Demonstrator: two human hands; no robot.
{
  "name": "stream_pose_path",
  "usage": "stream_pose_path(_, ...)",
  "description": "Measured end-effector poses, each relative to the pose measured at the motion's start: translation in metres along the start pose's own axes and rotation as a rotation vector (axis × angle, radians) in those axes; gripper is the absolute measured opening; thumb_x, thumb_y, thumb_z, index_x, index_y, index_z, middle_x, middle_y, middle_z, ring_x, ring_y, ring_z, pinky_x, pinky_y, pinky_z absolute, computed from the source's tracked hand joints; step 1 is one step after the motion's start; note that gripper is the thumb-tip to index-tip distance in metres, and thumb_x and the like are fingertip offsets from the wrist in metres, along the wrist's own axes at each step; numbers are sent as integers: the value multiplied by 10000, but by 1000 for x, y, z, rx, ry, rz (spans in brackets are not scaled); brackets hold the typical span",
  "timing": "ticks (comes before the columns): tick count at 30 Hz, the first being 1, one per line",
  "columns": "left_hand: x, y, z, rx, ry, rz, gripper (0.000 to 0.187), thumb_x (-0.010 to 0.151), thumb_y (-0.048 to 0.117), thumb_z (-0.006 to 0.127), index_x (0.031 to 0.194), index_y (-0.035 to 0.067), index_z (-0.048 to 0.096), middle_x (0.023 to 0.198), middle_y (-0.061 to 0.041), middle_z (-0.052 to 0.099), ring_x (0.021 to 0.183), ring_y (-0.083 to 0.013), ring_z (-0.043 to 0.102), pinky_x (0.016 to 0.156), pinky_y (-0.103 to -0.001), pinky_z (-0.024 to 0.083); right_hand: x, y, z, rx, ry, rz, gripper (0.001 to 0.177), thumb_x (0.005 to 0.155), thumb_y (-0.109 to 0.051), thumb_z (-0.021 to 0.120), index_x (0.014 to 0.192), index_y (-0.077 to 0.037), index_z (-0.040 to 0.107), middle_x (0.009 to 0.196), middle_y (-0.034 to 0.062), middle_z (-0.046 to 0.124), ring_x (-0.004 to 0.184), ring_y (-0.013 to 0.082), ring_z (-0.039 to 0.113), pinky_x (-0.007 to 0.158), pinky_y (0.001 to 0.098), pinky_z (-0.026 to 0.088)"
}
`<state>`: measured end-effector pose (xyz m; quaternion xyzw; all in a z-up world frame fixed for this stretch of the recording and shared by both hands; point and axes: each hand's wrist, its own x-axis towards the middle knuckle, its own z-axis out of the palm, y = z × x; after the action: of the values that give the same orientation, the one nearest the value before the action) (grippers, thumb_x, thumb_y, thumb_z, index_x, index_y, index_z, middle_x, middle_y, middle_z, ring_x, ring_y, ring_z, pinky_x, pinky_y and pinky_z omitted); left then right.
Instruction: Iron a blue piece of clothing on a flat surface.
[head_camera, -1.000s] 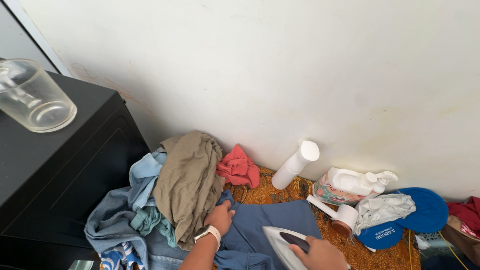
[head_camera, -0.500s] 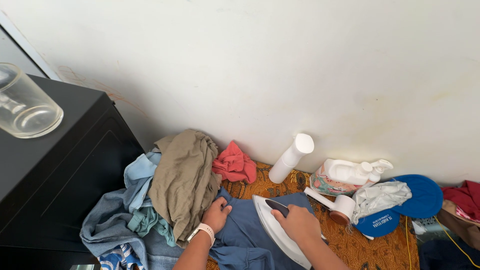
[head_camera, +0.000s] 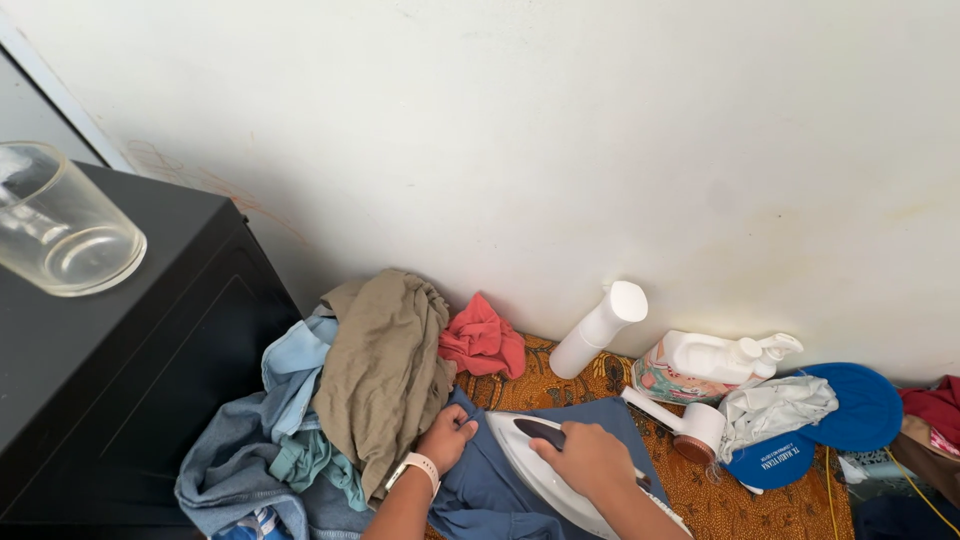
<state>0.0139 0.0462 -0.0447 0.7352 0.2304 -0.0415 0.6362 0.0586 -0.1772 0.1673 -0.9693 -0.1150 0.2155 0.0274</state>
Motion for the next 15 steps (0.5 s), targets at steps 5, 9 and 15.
stream_pose_path(5,21,-28,7,-46,-48,15,207,898,206,752,893,86,583,738,-2,539,677,-111,494,655,-282,462,-10,23,-3,-21,-54,-92,632,802,-713,643,1040,-140,760,945,138,757,938,353,742,870,472,580)
stream_pose_path(9,23,-28,5,46,-35,84,233,890,212,778,899,76,589,740,1,555,697,-105,527,666,-279,477,-18,42,-2,-112,-120,-171,614,786,-728,660,1036,-177,764,930,111,767,940,340,741,883,469,572)
stream_pose_path(15,24,-26,9,-121,-78,-29,200,891,185,747,916,104,566,701,-13,528,618,-122,491,585,-302,436,-9,-1,-7,-37,-56,-53,596,779,-704,670,1012,-165,773,913,118,767,911,338,753,858,458,588)
